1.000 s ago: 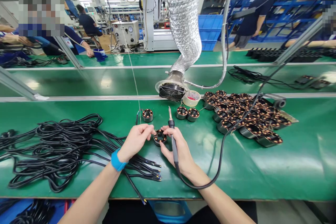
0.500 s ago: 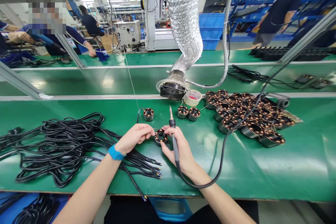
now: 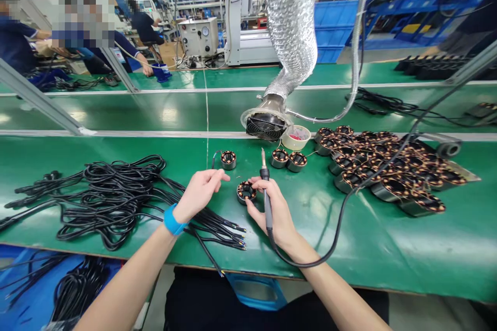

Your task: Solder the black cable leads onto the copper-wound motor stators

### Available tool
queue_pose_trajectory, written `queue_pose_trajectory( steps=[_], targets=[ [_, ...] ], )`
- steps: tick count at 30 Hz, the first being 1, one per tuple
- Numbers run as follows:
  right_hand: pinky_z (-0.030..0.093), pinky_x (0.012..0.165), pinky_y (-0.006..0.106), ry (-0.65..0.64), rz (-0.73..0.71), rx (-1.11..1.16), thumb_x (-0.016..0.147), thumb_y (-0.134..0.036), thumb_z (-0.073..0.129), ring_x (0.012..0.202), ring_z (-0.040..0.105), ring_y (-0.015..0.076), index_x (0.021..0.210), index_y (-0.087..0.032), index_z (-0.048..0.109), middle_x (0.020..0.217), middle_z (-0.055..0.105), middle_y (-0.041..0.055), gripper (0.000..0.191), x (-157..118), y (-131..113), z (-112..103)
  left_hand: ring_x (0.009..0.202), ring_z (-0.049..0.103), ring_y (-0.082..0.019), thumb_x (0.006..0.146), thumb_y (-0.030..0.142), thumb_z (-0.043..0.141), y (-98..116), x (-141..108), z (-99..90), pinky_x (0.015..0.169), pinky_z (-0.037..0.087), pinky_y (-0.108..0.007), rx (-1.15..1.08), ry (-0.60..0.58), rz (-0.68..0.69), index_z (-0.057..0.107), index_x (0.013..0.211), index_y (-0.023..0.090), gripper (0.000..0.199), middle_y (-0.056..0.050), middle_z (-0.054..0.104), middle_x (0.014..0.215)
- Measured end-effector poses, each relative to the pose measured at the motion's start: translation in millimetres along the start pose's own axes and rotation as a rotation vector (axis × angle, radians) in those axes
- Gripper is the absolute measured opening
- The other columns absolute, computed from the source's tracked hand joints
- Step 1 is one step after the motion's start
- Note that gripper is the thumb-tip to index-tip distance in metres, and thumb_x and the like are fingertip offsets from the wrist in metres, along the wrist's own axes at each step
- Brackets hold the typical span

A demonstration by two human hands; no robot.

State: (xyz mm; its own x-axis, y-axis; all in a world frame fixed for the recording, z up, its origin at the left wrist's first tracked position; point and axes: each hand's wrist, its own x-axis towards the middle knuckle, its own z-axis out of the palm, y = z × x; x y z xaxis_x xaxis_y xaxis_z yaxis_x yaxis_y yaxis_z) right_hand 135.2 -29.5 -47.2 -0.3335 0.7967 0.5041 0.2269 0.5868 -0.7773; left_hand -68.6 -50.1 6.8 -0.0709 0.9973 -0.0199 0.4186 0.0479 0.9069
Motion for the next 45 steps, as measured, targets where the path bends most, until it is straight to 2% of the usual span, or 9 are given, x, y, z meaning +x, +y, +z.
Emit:
queue_pose_trajectory(
  steps=[4,9,15,19,24,29,34,39,45],
  targets=[
    [0.049,0.098,0.041,0.017,0.01,-0.024,0.083,-0.014,0.062,0.112,0.06,0.0233,0.11,-0.027,0.049,0.12,0.056,0.0074,0.032,0,-1,-2,0.079,0.058,-0.016,0.098,0.038,0.051,-6,-39,-10.3,0.075,0.044,-0.027,0.479,-0.254,0.283,0.075,0.094,0.018,0.031,-0.004,0.062,0.088],
    [0.048,0.098,0.042,0.065,-0.001,-0.071,0.083,-0.014,0.064,0.111,0.06,0.0237,0.11,-0.026,0.05,0.12,0.056,0.0076,0.033,1,1,-3,0.08,0.06,-0.016,0.102,0.031,0.043,-15,-63,-8.6,0.073,0.046,-0.028,0.817,-0.397,0.341,0.065,0.099,0.018,0.026,-0.005,0.06,0.101],
    [0.049,0.096,0.041,0.08,-0.021,-0.096,0.083,-0.015,0.065,0.11,0.06,0.0235,0.11,-0.026,0.05,0.119,0.057,0.0077,0.032,2,4,-2,0.077,0.062,-0.017,0.102,0.036,0.041,-13,-56,-10.3,0.07,0.048,-0.028,0.937,-0.412,0.391,0.059,0.104,0.018,0.025,-0.005,0.06,0.104],
    [0.048,0.097,0.042,0.08,-0.023,-0.09,0.082,-0.016,0.066,0.111,0.06,0.0239,0.109,-0.025,0.05,0.12,0.057,0.0081,0.033,2,6,-2,0.076,0.064,-0.016,0.103,0.03,0.04,-12,-52,-45.0,0.066,0.047,-0.027,1.078,-0.341,0.381,0.06,0.113,0.02,0.025,-0.005,0.061,0.106],
    [0.049,0.096,0.042,0.084,-0.021,-0.082,0.082,-0.016,0.066,0.11,0.06,0.0238,0.109,-0.026,0.051,0.118,0.058,0.0077,0.033,3,5,-1,0.06,0.06,-0.015,0.09,0.003,0.041,-22,-49,-98.4,0.056,0.042,-0.028,1.401,-0.299,0.24,0.064,0.092,0.015,0.026,-0.007,0.061,0.099],
    [0.05,0.094,0.042,0.082,-0.015,-0.08,0.082,-0.015,0.065,0.107,0.061,0.0236,0.108,-0.026,0.051,0.116,0.059,0.0074,0.031,3,2,-2,0.06,0.06,-0.015,0.085,0.005,0.043,-33,-41,-110.8,0.056,0.04,-0.027,1.371,-0.293,0.281,0.06,0.089,0.016,0.021,-0.007,0.062,0.096],
    [0.05,0.096,0.043,0.074,-0.008,-0.077,0.082,-0.017,0.065,0.11,0.061,0.0242,0.108,-0.026,0.051,0.117,0.059,0.0075,0.031,3,5,-2,0.066,0.061,-0.018,0.08,0.018,0.054,-22,-29,-98.5,0.061,0.039,-0.027,1.105,-0.338,0.313,0.06,0.082,0.021,0.007,-0.001,0.063,0.074],
    [0.048,0.098,0.045,0.079,-0.023,-0.087,0.082,-0.019,0.067,0.11,0.061,0.0253,0.11,-0.025,0.051,0.119,0.058,0.0086,0.033,3,11,-2,0.079,0.066,-0.018,0.09,0.023,0.055,-4,-23,-54.2,0.069,0.04,-0.026,0.831,-0.443,0.458,0.069,0.09,0.022,0.014,-0.003,0.072,0.088],
    [0.051,0.098,0.046,0.056,-0.014,-0.069,0.082,-0.019,0.067,0.111,0.062,0.0255,0.112,-0.025,0.051,0.119,0.057,0.0089,0.035,10,16,-3,0.079,0.066,-0.019,0.092,0.034,0.06,14,-5,-18.9,0.072,0.042,-0.026,0.534,-0.428,0.507,0.076,0.09,0.022,0.02,-0.005,0.074,0.088]
  ],
)
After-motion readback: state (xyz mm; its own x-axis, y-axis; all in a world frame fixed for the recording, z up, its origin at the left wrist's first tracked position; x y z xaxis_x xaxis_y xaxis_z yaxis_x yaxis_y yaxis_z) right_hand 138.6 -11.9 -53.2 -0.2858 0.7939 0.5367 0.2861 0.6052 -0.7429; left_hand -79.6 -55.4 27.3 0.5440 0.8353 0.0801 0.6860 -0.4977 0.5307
